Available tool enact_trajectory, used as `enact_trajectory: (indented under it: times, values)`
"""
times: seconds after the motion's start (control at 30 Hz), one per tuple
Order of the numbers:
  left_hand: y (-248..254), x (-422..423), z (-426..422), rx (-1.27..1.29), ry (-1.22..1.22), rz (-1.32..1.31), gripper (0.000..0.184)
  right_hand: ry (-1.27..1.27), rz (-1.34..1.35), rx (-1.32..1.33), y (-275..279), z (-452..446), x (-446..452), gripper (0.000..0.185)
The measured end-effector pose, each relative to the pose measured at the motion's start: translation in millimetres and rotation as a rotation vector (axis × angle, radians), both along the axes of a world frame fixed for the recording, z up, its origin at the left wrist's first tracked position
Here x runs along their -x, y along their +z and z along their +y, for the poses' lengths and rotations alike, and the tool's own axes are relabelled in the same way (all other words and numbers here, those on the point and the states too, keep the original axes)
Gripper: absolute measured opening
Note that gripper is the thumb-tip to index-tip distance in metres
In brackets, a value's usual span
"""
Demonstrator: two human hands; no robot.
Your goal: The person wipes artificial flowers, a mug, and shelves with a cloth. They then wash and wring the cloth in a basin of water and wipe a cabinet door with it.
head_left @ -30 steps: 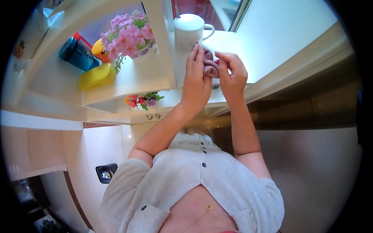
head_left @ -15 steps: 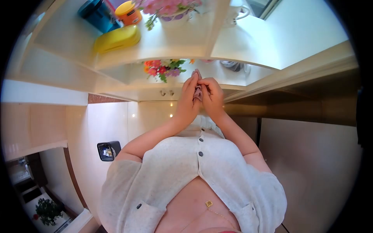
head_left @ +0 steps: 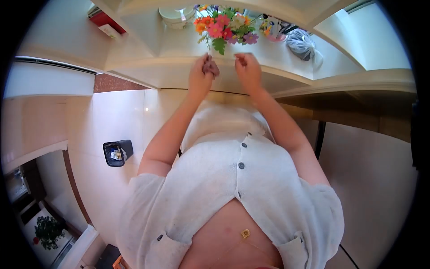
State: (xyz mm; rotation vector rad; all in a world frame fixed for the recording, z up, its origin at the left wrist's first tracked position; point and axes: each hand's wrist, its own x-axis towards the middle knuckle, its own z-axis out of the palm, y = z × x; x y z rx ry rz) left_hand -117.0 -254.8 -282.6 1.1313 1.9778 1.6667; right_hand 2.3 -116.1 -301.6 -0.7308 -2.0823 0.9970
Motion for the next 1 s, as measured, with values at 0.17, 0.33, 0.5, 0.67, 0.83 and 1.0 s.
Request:
enact_trajectory:
  times: [0.17,0.33,0.5,0.67,0.83,1.0]
  values:
    - [-25,48,39,0.009,0.08,0.084,0.044,-0.123,-0.031,0.006,-26,36,35,0.046]
    - [-21,64,61,-0.068,0.055,0.098,0.057,0.083,0.116,-0.086,-50,68,68,0.065]
    - [-6,74,59,0.031,-0.21,-0.379,0.062,0.131,0.124,0.066,-38,58,80,0.06]
    - [0,52,33,-0.057,-0.141,-0.124,0.06,0.159,0.232,0.257,-25,29,53,0.054]
    - [3,11,-20,0.003,-0.083,-0.15,0.059,0.205,-0.15,-0.169,-8,-17,-20,0.048]
    - [50,-28,-56,-0.022,-0.095,0.241,0.059,0.26,-0.199,-0.01,15,-47,-62,0.049]
